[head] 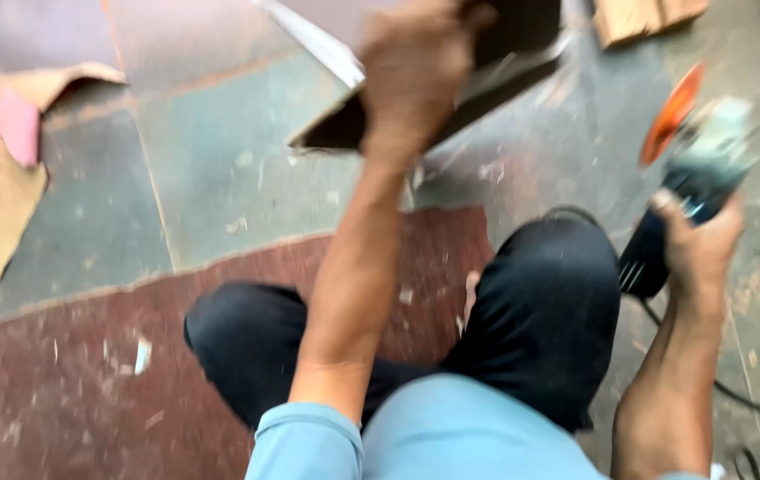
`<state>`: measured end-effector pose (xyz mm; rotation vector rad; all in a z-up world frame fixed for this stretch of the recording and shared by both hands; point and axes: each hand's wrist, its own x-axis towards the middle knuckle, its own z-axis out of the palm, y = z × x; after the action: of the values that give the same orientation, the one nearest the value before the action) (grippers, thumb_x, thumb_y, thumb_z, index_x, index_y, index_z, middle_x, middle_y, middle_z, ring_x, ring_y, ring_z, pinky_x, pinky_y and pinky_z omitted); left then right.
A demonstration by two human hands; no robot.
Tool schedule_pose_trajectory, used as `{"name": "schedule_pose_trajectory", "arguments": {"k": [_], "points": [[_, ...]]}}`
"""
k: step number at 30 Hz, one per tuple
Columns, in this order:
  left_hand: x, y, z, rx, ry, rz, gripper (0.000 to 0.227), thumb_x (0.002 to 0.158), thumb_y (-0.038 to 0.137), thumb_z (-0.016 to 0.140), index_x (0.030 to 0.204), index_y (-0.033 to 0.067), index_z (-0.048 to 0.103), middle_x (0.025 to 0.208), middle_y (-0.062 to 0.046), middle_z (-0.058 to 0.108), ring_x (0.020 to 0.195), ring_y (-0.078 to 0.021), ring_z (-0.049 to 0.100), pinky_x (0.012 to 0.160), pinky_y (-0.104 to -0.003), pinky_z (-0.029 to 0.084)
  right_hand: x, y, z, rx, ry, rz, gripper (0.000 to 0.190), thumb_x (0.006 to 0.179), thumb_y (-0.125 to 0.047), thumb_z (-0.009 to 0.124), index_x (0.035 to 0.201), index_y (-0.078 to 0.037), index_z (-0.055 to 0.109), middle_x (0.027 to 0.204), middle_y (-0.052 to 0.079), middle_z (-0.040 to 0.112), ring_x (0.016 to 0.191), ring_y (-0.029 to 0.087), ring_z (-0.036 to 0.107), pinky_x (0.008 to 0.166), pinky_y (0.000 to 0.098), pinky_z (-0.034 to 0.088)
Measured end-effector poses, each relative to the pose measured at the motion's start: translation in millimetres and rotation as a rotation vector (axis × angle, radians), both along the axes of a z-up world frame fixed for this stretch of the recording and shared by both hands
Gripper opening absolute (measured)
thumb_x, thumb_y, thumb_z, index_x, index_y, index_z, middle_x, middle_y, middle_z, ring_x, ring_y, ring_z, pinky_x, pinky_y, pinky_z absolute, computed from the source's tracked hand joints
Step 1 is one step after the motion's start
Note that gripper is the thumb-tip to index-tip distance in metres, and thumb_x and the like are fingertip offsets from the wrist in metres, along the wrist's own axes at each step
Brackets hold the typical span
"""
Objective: Grinding the edges of wooden photo mounts using a handheld power grinder.
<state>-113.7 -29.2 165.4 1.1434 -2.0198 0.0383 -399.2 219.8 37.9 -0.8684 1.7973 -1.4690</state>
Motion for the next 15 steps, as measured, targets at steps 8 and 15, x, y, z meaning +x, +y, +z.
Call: {"name": "schedule_pose_trajectory", "arguments": {"k": [8, 15], "points": [[117, 36, -181, 0.531, 0.959, -0.148, 0.016, 0.104, 0.019, 0.072, 0.111, 0.0063, 0.066, 0.101, -0.003, 0.070, 0.096, -0.0123, 0.064, 0.088, -0.029, 0.055, 11, -68, 53, -0.192, 0.702, 0.359, 0.062, 0.099, -0.008, 0.085, 0.144, 0.002, 0.043, 0.130, 0.014, 0.062, 0.111, 0.029, 0.068, 0.102, 0.0376, 0.059], [116, 38, -165, 0.505, 1.219, -0.105, 0.034, 0.095, 0.014, 0.075, 0.125, 0.0064, 0.060, 0.108, -0.002, 0.069, 0.100, -0.0120, 0.062, 0.088, -0.029, 0.054, 158, -146, 152, 0.167, 1.356, 0.782, 0.078, 0.091, -0.039, 0.087, 0.139, 0.009, 0.047, 0.096, 0.029, 0.070, 0.075, 0.041, 0.073, 0.067, 0.0450, 0.059]]}}
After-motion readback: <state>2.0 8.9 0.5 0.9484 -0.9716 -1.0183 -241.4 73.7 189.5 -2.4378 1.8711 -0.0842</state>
